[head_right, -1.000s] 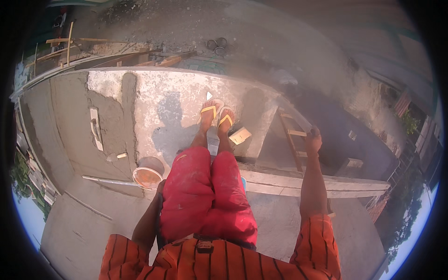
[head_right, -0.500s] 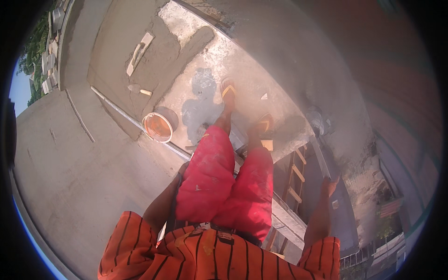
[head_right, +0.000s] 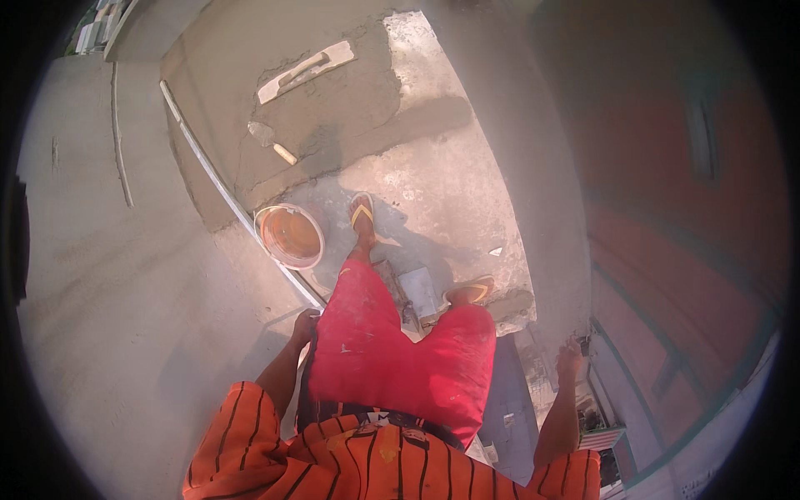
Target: The person smooths a wet concrete surface using a trowel and a long straight edge. They move around the construction site, pick up a bucket, and interact with a coworker who is working on a wooden ladder nearby.
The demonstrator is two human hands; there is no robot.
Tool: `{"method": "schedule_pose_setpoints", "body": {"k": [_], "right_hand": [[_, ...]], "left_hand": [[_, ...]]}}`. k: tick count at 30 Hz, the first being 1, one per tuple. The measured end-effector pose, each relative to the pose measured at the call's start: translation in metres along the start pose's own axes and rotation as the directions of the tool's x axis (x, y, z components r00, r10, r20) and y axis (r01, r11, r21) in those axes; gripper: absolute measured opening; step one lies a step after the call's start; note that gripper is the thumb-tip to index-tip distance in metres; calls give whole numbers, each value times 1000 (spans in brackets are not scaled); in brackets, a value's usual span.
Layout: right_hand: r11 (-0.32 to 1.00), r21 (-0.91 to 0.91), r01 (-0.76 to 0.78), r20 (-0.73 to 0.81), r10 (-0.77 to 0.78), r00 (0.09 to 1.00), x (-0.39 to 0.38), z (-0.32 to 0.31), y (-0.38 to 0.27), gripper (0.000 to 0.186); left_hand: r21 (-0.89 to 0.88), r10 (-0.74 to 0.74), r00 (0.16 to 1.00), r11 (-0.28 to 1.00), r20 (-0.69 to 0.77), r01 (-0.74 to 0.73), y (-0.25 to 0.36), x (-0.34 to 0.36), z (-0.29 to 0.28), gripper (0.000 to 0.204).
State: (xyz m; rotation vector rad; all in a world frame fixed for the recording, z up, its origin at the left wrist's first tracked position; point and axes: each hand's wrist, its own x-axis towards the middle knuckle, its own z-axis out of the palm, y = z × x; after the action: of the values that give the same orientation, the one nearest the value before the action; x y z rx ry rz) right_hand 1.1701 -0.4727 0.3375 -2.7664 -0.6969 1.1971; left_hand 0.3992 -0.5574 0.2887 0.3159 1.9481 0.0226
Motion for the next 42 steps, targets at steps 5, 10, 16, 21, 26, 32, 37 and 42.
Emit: {"method": "schedule_pose_setpoints", "body": {"k": [5,10,16,21,26,32,37,42], "right_hand": [[958,-285,7,317,88,944,-69,78,-82,41],[973,-229,31,524,96,846,-155,176,-269,38],[926,-166,338,601,-176,780,-152,220,-394,39],[858,-215,466,621,-249,743,-124,251,-433,36],[630,-308,713,738,-314,597,-125,339,-471,35],[554,-267,789,814,-308,492,-158,521,-443,51],[576,-333,747,838,-183,515,-201,675,-418,78],[516,-239,823,748,-443,495,-179,785,-347,80]], "left_hand": [[-260,65,996,962,-66,-80,49,58,-80,31],[-372,23,985,925,-168,-85,-2,68,-141,29],[-475,-80,984,880,-156,-4,3,50,-118,26],[-558,-42,989,828,-143,-45,30,12,-69,32],[-563,-26,996,826,-81,-24,96,-18,-23,49],[-42,-62,978,998,-199,55,139,0,12,57],[149,65,977,988,-205,-34,125,17,1,49],[249,152,972,963,-182,-104,121,25,-8,44]]}}
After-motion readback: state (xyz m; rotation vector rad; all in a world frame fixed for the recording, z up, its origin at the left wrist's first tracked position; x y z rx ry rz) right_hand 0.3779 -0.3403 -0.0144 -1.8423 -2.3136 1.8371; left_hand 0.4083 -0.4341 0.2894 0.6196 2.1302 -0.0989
